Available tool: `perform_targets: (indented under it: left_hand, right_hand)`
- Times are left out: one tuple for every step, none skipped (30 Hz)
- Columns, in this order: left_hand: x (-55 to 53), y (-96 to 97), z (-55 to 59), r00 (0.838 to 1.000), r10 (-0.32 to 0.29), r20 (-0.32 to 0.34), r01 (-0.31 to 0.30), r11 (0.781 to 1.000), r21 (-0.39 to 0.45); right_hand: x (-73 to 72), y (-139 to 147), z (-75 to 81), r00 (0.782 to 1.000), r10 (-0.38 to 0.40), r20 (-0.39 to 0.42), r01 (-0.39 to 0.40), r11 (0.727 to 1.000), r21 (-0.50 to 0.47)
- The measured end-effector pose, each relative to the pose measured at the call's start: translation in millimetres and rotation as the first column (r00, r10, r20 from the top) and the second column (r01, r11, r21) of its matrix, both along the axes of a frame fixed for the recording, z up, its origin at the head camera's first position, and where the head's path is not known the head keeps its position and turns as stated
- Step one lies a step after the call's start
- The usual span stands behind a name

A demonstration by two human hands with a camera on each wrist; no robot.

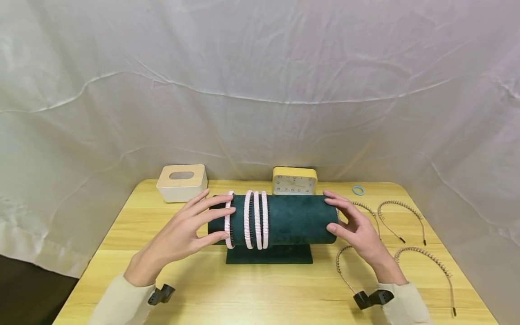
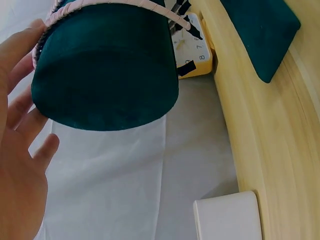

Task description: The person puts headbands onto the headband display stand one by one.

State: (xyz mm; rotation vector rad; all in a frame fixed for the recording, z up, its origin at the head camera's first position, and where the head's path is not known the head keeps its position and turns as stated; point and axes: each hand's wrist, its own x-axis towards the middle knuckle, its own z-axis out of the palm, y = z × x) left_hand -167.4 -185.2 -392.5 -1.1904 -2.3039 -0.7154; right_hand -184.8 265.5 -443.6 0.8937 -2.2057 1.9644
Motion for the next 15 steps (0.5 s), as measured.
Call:
perform_targets:
  left_hand:
    - [-0.1, 1.1, 0.1, 1.0, 0.0, -0.003, 0.0, 1.0, -0.001]
    - [-0.2, 2.0, 0.1, 1.0, 0.0, -0.007, 0.0, 1.0, -0.002]
    - [-0.4, 3.0, -0.1, 1.0, 0.001, -0.011, -0.001, 1.0, -0.004]
    - [-0.6, 4.2, -0.2, 1.0, 0.001, -0.018, -0.001, 1.0, -0.005]
    - [-0.9, 5.2, -0.2, 1.0, 0.001, -0.022, -0.001, 1.0, -0.005]
    - [-1.2, 6.3, -0.4, 1.0, 0.0, -0.024, 0.0, 1.0, -0.006]
    - [-1.5, 7.4, -0.4, 1.0, -0.001, -0.027, 0.0, 1.0, -0.008]
    - [-1.7, 8.4, -0.5, 1.0, 0.0, -0.027, -0.001, 1.0, -0.011]
    - [-1.9, 9.5, -0.4, 1.0, 0.001, -0.026, -0.001, 1.0, -0.012]
    - [-2.0, 10.4, -0.4, 1.0, 0.001, -0.023, -0.002, 1.0, -0.014]
    - [-1.8, 11.2, -0.2, 1.0, 0.002, -0.018, -0.002, 1.0, -0.014]
    - [-1.7, 12.1, -0.1, 1.0, 0.004, -0.014, -0.004, 1.0, -0.016]
    - [-1.5, 13.1, 0.4, 1.0, 0.006, -0.011, -0.006, 1.0, -0.017]
    - [-1.3, 14.1, 0.9, 1.0, 0.008, -0.008, -0.008, 1.0, -0.02]
    - [-1.2, 15.1, 1.3, 1.0, 0.01, -0.004, -0.011, 1.0, -0.023]
  right_hand:
    - [0.1, -0.1, 0.2, 1.0, 0.001, 0.001, -0.001, 1.0, 0.0]
    - [0.2, -0.2, 0.3, 1.0, 0.003, 0.0, -0.003, 1.0, -0.001]
    - [0.2, -0.1, 0.3, 1.0, 0.004, 0.002, -0.004, 1.0, -0.001]
    - [0.2, -0.1, 0.3, 1.0, 0.004, 0.001, -0.004, 1.0, 0.0]
    - [0.2, -0.1, 0.4, 1.0, 0.005, 0.001, -0.005, 1.0, 0.0]
    - [0.2, 0.1, 0.4, 1.0, 0.005, 0.001, -0.005, 1.0, 0.0]
    - [0.1, 0.1, 0.4, 1.0, 0.005, 0.002, -0.005, 1.0, 0.001]
    - [0.1, 0.3, 0.4, 1.0, 0.006, 0.003, -0.006, 1.0, 0.0]
    - [0.1, 0.3, 0.5, 1.0, 0.005, 0.004, -0.005, 1.0, 0.0]
    - [0.1, 0.3, 0.6, 1.0, 0.005, 0.004, -0.005, 1.0, 0.0]
    - [0.1, 0.2, 0.7, 1.0, 0.005, 0.004, -0.005, 1.0, 0.0]
    - [0.2, 0.0, 0.8, 1.0, 0.005, 0.004, -0.005, 1.0, 0.0]
    - [0.3, -0.2, 1.0, 1.0, 0.005, 0.004, -0.005, 1.0, -0.001]
    - [0.4, -0.3, 1.1, 1.0, 0.005, 0.004, -0.005, 1.0, -0.001]
    - [0.6, -0.5, 1.4, 1.0, 0.004, 0.003, -0.004, 1.0, 0.0]
